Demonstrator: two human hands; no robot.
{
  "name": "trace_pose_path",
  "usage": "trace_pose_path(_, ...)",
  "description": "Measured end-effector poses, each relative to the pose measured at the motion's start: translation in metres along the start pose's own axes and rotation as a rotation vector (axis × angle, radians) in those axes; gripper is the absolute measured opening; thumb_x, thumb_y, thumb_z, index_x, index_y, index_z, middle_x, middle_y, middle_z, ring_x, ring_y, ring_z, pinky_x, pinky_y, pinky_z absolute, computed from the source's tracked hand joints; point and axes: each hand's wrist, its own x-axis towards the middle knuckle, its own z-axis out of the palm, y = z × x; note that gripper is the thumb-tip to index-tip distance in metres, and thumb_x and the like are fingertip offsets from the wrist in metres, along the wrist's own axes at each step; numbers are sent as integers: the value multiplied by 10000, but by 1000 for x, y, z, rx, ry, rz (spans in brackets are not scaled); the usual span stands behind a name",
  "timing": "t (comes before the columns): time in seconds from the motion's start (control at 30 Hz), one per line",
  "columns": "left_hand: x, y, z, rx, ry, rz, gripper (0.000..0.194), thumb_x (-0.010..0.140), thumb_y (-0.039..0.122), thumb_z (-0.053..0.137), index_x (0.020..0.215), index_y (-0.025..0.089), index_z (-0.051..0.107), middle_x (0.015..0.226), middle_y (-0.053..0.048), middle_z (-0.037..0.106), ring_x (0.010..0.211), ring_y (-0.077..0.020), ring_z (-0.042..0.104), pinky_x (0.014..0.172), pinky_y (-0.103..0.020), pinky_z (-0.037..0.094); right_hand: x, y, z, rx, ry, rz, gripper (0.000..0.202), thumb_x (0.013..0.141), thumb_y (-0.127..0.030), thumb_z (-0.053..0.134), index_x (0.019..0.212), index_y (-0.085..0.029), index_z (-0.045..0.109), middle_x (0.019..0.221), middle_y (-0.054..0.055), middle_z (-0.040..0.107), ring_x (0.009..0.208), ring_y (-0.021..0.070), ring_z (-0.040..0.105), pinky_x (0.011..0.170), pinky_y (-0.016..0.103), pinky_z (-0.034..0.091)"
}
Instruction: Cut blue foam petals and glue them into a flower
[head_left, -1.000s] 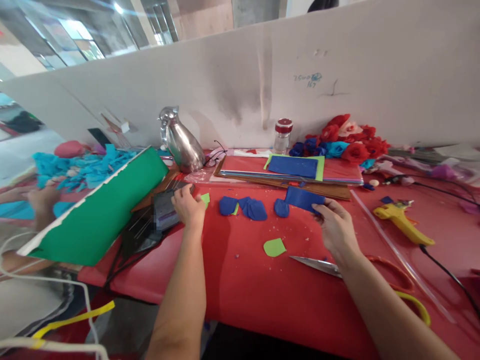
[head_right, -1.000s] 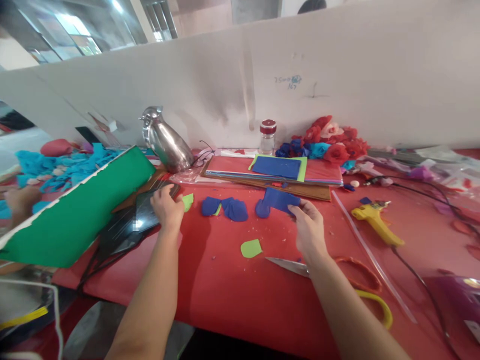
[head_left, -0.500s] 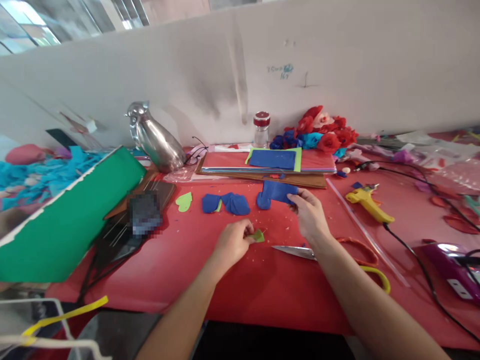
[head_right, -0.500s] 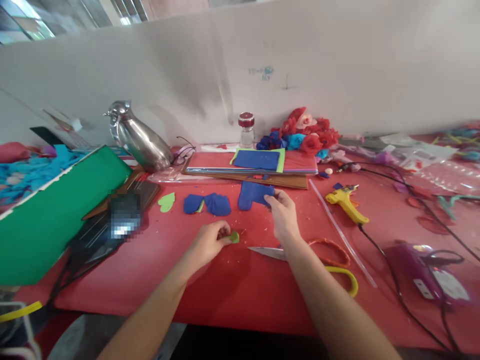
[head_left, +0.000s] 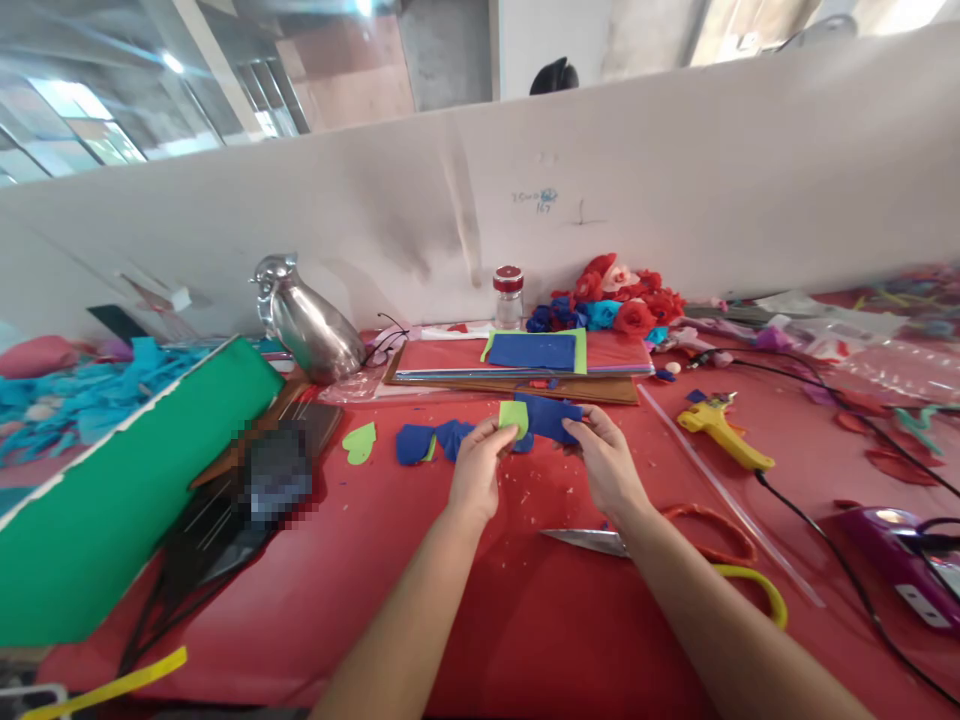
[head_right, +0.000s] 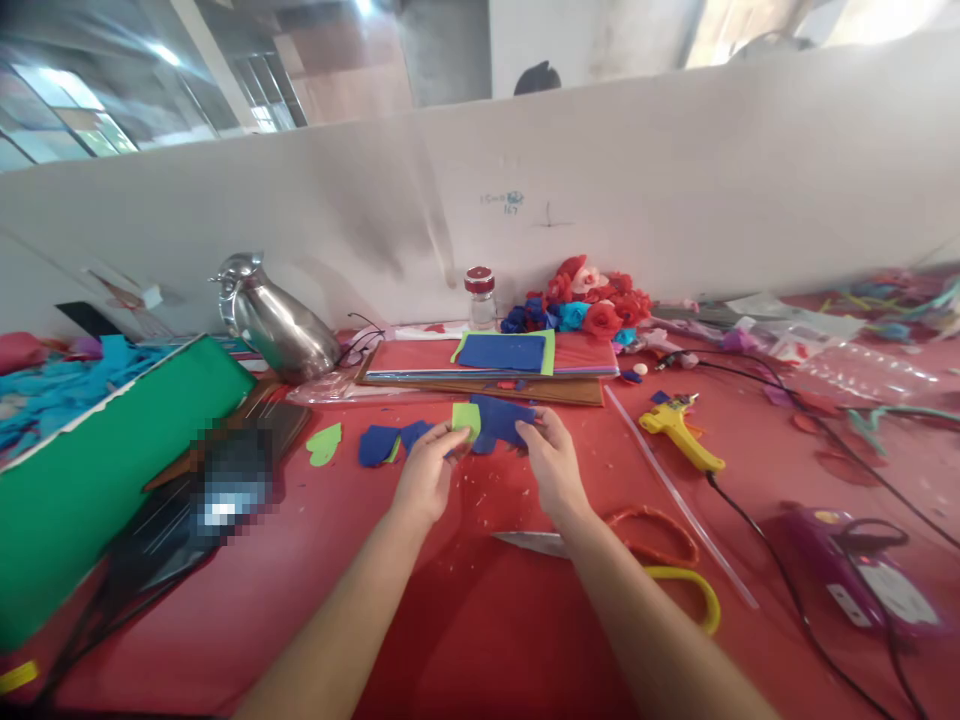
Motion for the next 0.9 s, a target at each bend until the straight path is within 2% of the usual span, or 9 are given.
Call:
trace_pose_path(0.1,-2,1,-2,-47,-9,-21,213,502,306,782,599,168,652,655,0,645,672,-136,583,703,-279,456,-1,2,2,-9,-28,8,209,630,-363,654,757,-227,559,584,-52,604,516,124,535,527,256,393)
trace_pose_path(0.2,-2,1,-3,28,-23,31,206,539,320,779,611,161,669,632,-1,646,630,-124,571,696,-279,454,-2,2,3,-17,-41,9,191,632,-360,646,740,-225,564,590,-54,600,526,121,528,548,256,393)
trace_pose_path(0.37,-2,-2,-2,83,27,85,195,558,300,773,619,154,658,633,-1,646,610,-115,567,682,-271,451,-4,1,3,-33,-48,-23,160,640,-343,644,733,-224,592,605,-51,597,556,121,514,569,250,381)
trace_pose_path(0.5,-2,-5,-2,92,55,137,175,577,240,744,705,165,650,661,13,634,636,-108,569,691,-256,449,-5,1,4,-6,-53,-3,156,618,-310,651,734,-226,588,615,-52,609,580,126,520,589,248,394)
trace_pose_path(0.6,-2,-6,-3,128,49,187,181,599,200,712,761,178,635,703,14,631,671,-106,570,701,-243,447,-4,-1,2,-3,-74,17,217,588,-291,678,775,-228,587,634,-52,629,594,128,538,593,245,408)
trace_pose_path(0.73,-1,-6,-5,255,18,254,168,636,185,665,800,193,629,752,2,630,710,-122,570,694,-241,447,-3,-4,1,-63,-161,48,319,595,-343,720,873,-215,632,707,-16,671,649,147,581,609,256,431)
trace_pose_path(0.9,-3,-5,-4,312,-37,301,230,650,186,666,876,205,623,832,-23,653,787,-155,599,736,-262,461,-3,0,3,-93,-215,33,264,612,-405,727,748,-189,661,690,-2,661,629,139,566,589,252,427)
